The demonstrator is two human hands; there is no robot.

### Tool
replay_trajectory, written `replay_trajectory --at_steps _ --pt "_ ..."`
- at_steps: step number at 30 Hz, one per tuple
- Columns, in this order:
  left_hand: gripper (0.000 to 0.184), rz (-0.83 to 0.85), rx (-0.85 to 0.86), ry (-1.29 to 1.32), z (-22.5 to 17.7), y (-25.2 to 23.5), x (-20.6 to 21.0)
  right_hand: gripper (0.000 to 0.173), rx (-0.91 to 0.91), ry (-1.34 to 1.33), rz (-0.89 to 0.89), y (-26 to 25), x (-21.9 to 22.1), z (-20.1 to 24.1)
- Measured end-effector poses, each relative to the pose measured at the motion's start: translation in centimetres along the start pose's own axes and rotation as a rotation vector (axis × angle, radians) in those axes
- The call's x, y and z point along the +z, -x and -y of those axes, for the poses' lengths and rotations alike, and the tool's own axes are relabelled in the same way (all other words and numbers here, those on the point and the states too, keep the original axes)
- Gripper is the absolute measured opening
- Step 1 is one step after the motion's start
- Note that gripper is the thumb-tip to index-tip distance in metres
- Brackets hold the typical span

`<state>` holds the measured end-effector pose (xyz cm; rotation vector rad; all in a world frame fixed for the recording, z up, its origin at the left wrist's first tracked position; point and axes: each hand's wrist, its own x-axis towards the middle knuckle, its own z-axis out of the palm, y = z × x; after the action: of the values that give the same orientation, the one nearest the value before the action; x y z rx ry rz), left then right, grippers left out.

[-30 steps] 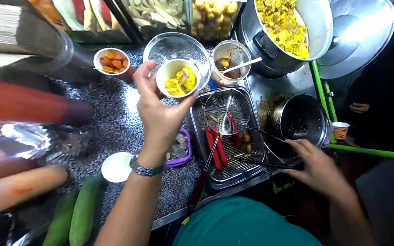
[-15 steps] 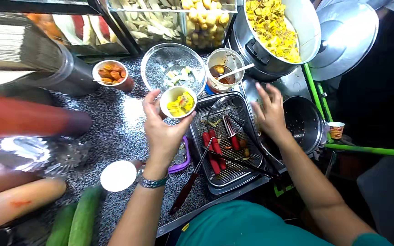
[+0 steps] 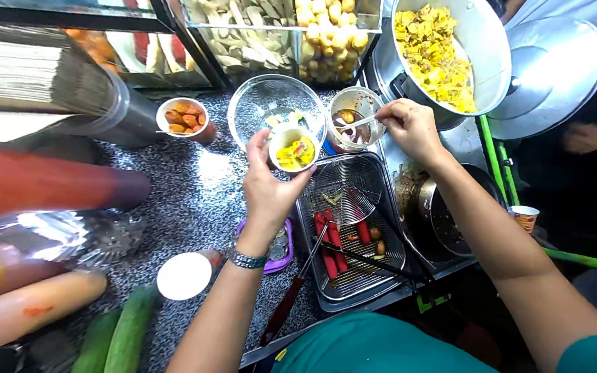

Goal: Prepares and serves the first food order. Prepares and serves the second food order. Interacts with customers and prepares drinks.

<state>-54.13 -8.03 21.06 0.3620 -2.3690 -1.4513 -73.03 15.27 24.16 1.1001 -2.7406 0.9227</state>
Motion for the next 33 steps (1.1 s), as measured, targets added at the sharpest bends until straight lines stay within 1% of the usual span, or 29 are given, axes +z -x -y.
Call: replay_trajectory --at_steps 2,6,9,11,13,16,18,21,24,26,29,31,32,33 --pt "0.092 0.002 -0.013 0.002 0.2 -0.5 0.2 0.022 -0.07 -0.023 0.01 0.3 0.0 -0.4" --pt "0.092 0.001 -0.009 0.011 0.6 -1.1 0.3 0.025 -0.19 -0.037 0.094 1.0 -0.5 -1.1" --pt "0.092 -0.001 -0.012 0.004 0.7 -1.2 0.4 0.026 -0.209 -0.047 0.134 1.7 -0.9 -1.8" --pt "0.092 0.0 0.0 0.007 0.7 -0.9 0.4 0.024 -0.177 -0.08 0.139 2.0 -1.4 -2.2" --pt "0.094 0.003 0.032 0.01 0.9 -0.8 0.5 0.021 -0.044 -0.158 0.123 2.3 -2.1 -2.4" --pt "0.093 0.012 0.035 0.018 0.8 -0.9 0.7 0.018 0.331 -0.414 0.047 2.7 -2.9 -2.8" --pt "0.093 0.018 0.03 0.011 0.5 -1.2 1.0 0.018 0.539 -0.594 -0.036 2.8 -3.2 -3.0" --pt "0.094 0.043 0.034 -0.005 0.3 -1.6 1.4 0.017 0.732 -0.775 -0.122 3.2 -3.4 -3.2" --pt "0.094 0.056 0.064 -0.017 0.2 -2.0 2.1 0.017 0.832 -0.857 -0.176 3.6 -3.7 -3.7" --pt "0.094 0.062 0.087 -0.028 0.0 -2.3 2.5 0.017 0.836 -0.885 -0.214 3.7 -4.2 -3.5" --pt "0.093 0.067 0.106 -0.058 -0.6 -2.7 2.8 0.018 0.741 -0.899 -0.229 3.7 -5.0 -1.4" --pt "0.094 0.08 0.114 -0.08 -1.0 -2.7 2.8 0.02 0.608 -0.877 -0.215 3.7 -5.2 0.6" --pt "0.095 0.081 0.118 -0.087 -1.1 -2.7 2.9 0.02 0.502 -0.823 -0.198 3.9 -5.2 1.5" --pt "0.095 0.079 0.121 -0.094 -1.2 -2.7 3.0 0.02 0.358 -0.712 -0.175 4.1 -5.1 2.3"
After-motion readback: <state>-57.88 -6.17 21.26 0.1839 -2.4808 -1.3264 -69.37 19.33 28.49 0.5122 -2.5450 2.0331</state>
